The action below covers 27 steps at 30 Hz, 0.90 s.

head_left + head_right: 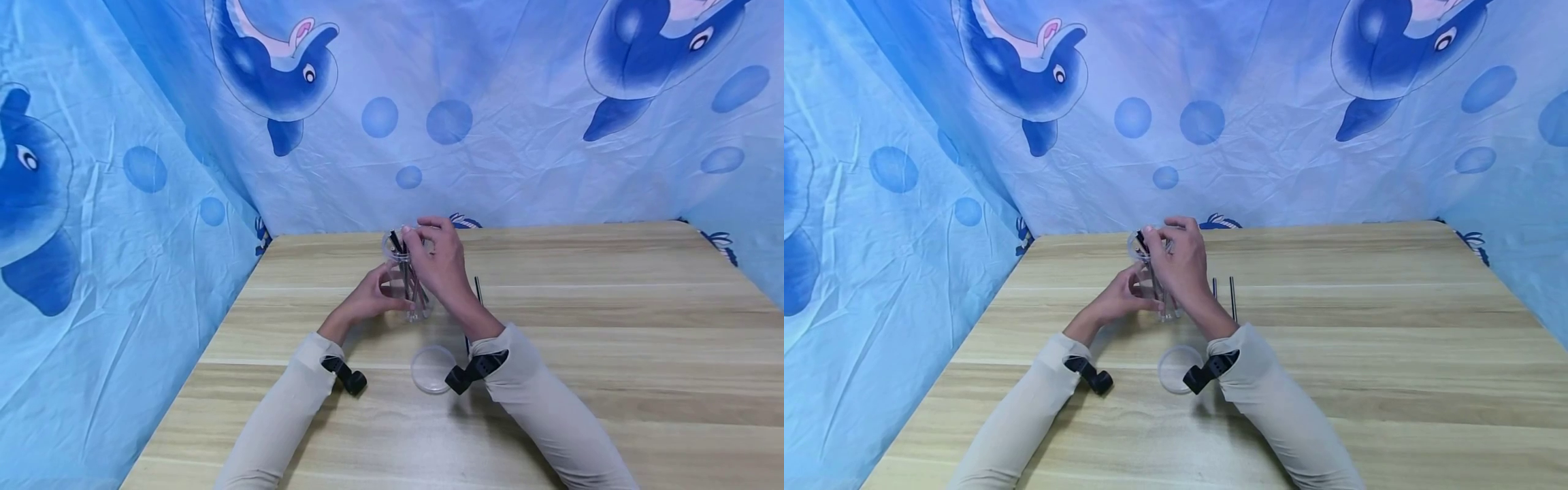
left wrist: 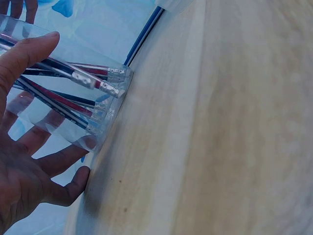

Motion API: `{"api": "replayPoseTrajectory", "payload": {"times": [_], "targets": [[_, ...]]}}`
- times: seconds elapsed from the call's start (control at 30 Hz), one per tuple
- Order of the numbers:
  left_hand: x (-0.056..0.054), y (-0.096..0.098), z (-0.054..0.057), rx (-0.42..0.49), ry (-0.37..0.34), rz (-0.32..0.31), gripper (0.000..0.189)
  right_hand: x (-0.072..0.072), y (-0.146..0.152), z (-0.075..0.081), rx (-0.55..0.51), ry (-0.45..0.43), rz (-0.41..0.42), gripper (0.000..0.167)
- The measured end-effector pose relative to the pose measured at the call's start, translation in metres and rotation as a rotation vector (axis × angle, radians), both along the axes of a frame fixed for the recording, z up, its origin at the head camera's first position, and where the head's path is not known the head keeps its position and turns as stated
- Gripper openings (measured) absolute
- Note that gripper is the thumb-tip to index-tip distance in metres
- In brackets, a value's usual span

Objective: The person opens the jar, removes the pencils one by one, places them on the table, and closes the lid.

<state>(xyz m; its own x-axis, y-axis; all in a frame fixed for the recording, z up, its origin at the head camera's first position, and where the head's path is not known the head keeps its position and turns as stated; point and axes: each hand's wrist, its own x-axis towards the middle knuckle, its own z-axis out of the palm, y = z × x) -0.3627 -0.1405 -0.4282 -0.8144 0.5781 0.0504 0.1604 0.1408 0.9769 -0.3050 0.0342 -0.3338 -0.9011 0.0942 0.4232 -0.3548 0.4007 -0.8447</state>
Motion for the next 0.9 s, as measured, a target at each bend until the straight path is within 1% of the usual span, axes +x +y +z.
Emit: {"api": "replayPoseTrajectory", "payload": {"times": [0.2,0.4,0.67,0.8,0.9], "targets": [[0.0,0.0,0.0,0.007,0.011,0.0,0.099,0.002,0.001,0.005,-0.037,0.026,-0.004,0.04],[-0.001,0.0,-0.001,0.001,0.018,0.013,0.1,0.004,0.003,0.011,-0.097,0.075,-0.001,0.039],[-0.001,0.0,-0.002,0.016,0.009,0.017,0.099,0.005,0.004,0.014,-0.186,0.075,0.041,0.039],[-0.002,0.0,-0.002,0.003,0.017,0.019,0.099,0.006,0.005,0.016,-0.208,0.094,0.057,0.037],[-0.003,0.0,-0.003,-0.002,0.019,0.02,0.098,0.007,0.006,0.016,-0.208,0.111,0.054,0.036]]}}
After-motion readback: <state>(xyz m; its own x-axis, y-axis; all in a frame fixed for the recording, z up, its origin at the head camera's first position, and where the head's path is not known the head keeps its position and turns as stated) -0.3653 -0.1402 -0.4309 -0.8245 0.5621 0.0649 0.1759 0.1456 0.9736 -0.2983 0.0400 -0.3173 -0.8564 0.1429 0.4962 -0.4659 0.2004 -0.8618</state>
